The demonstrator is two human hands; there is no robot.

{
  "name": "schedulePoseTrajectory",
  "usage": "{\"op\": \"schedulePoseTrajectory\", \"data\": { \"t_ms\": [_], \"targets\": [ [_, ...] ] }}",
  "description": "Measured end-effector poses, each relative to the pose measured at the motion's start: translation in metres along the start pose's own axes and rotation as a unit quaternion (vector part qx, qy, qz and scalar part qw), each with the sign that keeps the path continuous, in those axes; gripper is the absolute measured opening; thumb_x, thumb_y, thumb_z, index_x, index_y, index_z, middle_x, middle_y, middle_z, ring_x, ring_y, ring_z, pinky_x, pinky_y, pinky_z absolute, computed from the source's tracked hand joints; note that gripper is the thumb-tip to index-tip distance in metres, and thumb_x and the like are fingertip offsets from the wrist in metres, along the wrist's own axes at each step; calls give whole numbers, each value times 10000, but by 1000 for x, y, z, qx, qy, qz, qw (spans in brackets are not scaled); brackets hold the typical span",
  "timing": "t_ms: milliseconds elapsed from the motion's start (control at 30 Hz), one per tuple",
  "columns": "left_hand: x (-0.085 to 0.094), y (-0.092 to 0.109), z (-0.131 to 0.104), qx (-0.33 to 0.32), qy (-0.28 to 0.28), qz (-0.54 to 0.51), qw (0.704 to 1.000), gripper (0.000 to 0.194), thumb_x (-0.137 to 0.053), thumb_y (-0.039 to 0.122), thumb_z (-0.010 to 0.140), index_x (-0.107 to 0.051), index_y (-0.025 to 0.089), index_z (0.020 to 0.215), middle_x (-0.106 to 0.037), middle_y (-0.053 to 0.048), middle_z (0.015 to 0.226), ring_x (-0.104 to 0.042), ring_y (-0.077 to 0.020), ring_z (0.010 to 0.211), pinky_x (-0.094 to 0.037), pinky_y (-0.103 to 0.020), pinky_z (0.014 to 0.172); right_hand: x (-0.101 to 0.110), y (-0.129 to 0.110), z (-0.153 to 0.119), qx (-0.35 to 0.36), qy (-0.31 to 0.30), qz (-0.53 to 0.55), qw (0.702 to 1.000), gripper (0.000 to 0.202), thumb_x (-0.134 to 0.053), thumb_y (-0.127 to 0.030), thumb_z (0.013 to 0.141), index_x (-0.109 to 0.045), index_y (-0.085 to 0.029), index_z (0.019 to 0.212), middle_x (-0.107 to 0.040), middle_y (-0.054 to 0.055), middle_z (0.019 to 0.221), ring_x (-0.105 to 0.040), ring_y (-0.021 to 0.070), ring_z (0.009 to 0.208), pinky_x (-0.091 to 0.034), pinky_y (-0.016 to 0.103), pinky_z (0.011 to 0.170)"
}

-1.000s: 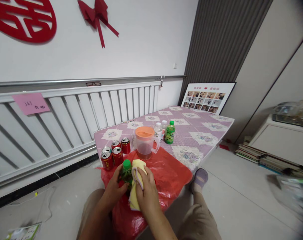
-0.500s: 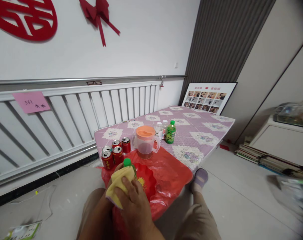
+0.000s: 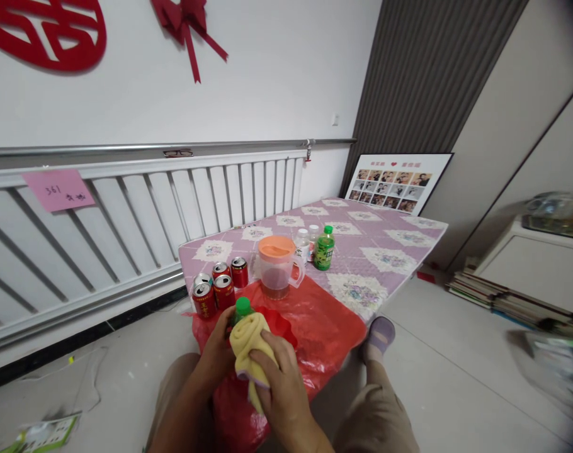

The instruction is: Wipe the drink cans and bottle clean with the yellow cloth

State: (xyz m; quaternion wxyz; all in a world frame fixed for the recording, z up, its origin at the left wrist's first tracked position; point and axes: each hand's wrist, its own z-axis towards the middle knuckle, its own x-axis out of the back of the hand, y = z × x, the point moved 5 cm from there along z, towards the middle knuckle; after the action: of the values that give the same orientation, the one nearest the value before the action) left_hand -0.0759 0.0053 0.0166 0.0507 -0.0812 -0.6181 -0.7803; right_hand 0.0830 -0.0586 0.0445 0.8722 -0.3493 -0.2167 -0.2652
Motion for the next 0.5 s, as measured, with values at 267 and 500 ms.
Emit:
{"op": "schedulePoseTrajectory", "data": {
  "t_ms": [267, 500],
  "targets": [
    [-2, -5, 5, 6, 12, 14, 1000, 652, -665, 208, 717, -404, 217, 1315, -539, -98, 1330, -588, -249, 1156, -468, -427, 1013, -28, 60, -18, -227, 29, 99, 968, 383, -443, -159, 828, -556, -187, 1192, -594, 135, 1218, -583, 231, 1162, -484, 393, 993],
    [-8, -2, 3, 6, 107, 76, 991, 674, -688, 212, 676, -407, 205, 1289, -544, -109, 1275, -578, -265, 1148, -481, -435, 988, -40, 73, -12, -296, 28, 161, 941, 499, -482, -269, 836, -493, -148, 1321, -535, 155, 1370, -507, 247, 1282, -416, 412, 1074]
  ]
}}
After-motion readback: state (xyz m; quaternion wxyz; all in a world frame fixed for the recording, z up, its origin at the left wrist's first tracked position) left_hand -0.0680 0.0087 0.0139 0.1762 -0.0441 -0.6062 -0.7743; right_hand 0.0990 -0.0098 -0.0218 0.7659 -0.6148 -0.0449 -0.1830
